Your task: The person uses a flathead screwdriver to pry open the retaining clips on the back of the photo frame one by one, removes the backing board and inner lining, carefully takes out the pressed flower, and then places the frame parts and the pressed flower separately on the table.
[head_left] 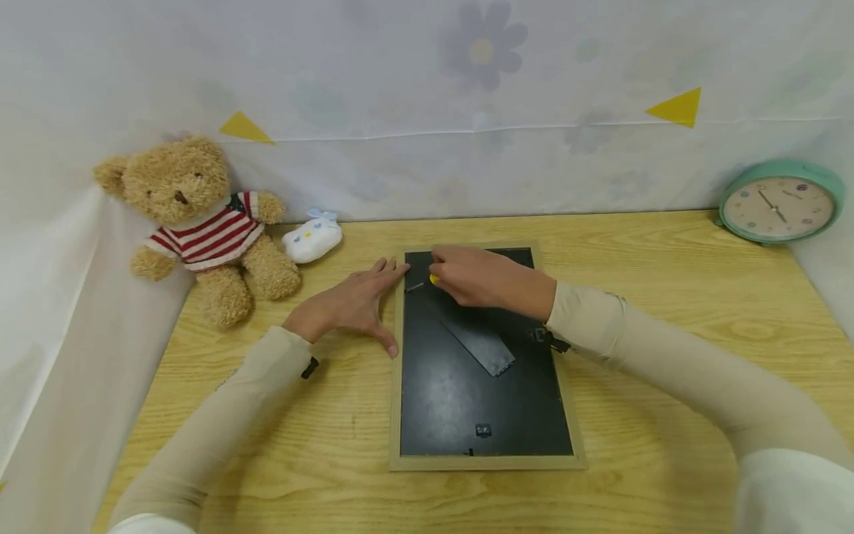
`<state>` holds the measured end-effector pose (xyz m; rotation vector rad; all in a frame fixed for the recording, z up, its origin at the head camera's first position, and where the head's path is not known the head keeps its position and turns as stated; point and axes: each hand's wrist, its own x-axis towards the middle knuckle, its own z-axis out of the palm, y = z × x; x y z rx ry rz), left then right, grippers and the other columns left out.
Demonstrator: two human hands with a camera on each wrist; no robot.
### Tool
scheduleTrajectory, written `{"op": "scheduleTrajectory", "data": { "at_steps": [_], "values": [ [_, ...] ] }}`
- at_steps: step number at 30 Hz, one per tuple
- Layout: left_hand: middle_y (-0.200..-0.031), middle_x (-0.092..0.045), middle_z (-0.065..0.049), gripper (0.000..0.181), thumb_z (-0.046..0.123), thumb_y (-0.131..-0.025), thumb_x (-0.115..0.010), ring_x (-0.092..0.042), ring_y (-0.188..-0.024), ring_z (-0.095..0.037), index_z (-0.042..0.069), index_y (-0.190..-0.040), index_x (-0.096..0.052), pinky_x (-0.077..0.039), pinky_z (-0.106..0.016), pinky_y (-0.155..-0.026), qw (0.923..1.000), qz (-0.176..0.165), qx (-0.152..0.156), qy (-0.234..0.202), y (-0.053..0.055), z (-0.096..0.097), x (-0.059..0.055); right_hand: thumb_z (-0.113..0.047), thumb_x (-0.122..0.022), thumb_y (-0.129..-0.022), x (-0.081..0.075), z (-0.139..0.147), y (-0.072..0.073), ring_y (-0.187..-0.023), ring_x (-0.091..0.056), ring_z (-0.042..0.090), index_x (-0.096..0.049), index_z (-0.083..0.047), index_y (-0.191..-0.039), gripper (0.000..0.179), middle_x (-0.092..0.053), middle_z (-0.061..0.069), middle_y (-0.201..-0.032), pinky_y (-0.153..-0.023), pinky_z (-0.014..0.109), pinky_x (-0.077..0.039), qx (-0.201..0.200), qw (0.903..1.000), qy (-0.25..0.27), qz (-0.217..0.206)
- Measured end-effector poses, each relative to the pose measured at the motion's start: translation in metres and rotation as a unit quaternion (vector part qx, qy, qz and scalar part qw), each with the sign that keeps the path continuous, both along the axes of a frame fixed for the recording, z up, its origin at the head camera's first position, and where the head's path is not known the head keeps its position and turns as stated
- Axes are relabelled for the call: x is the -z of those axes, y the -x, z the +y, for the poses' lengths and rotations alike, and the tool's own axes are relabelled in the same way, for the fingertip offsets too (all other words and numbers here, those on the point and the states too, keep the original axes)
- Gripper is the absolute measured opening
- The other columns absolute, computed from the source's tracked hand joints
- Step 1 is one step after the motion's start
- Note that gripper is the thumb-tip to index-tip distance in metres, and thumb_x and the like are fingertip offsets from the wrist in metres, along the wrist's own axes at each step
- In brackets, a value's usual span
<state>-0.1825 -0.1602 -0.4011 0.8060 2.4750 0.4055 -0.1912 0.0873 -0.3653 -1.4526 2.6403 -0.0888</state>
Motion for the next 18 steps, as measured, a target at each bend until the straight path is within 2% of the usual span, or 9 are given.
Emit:
{"op": "scheduleTrajectory", "data": {
  "at_steps": [6,10,16,18],
  "values": [
    [-0.164,-0.002,-0.022,0.143,0.069,-0.057,-0.087,-0.001,-0.152,-0.036,0.013,-0.162,-0.009,-0.016,-0.062,-0.116,1.0,0.005,0.004,-0.001,0.001,0.0,-0.002,-0.014,-0.058,-0.102,-0.019,-0.019,0.008,-0.09,-0.061,0.026,-0.071,0.0,-0.115,0.023,-0.059,0.016,-0.113,-0.08,0.038,-0.052,-0.014,0.9979,-0.063,-0.003],
    [-0.164,-0.005,-0.023,0.144,0.068,-0.056,-0.088,-0.002,-0.152,-0.038,0.013,-0.162,-0.009,-0.018,-0.062,-0.116,0.9999,0.008,0.007,-0.007,0.001,-0.001,-0.002,-0.011,-0.06,-0.1,-0.031,-0.034,0.015,-0.093,-0.062,0.028,-0.072,-0.002,-0.114,0.02,-0.061,0.016,-0.113,-0.083,0.039,-0.053,-0.032,0.9955,-0.088,-0.007],
    [-0.166,0.002,-0.011,0.148,0.067,-0.056,-0.089,-0.003,-0.151,-0.041,0.023,-0.162,0.005,-0.02,-0.064,-0.114,0.9994,0.013,0.016,-0.029,0.001,0.0,-0.001,-0.001,-0.063,-0.095,-0.045,-0.054,0.018,-0.088,-0.062,0.027,-0.073,-0.004,-0.11,0.019,-0.064,0.014,-0.105,-0.08,0.038,-0.053,-0.048,0.9938,-0.099,-0.019],
    [-0.167,0.005,-0.008,0.149,0.066,-0.055,-0.089,-0.009,-0.15,-0.04,0.025,-0.162,0.007,-0.022,-0.062,-0.114,0.9989,0.018,0.02,-0.038,0.001,0.0,-0.001,0.001,-0.063,-0.093,-0.047,-0.058,0.018,-0.087,-0.061,0.026,-0.074,-0.003,-0.11,0.019,-0.064,0.013,-0.104,-0.079,0.037,-0.052,-0.046,0.9939,-0.097,-0.024]
  ]
}}
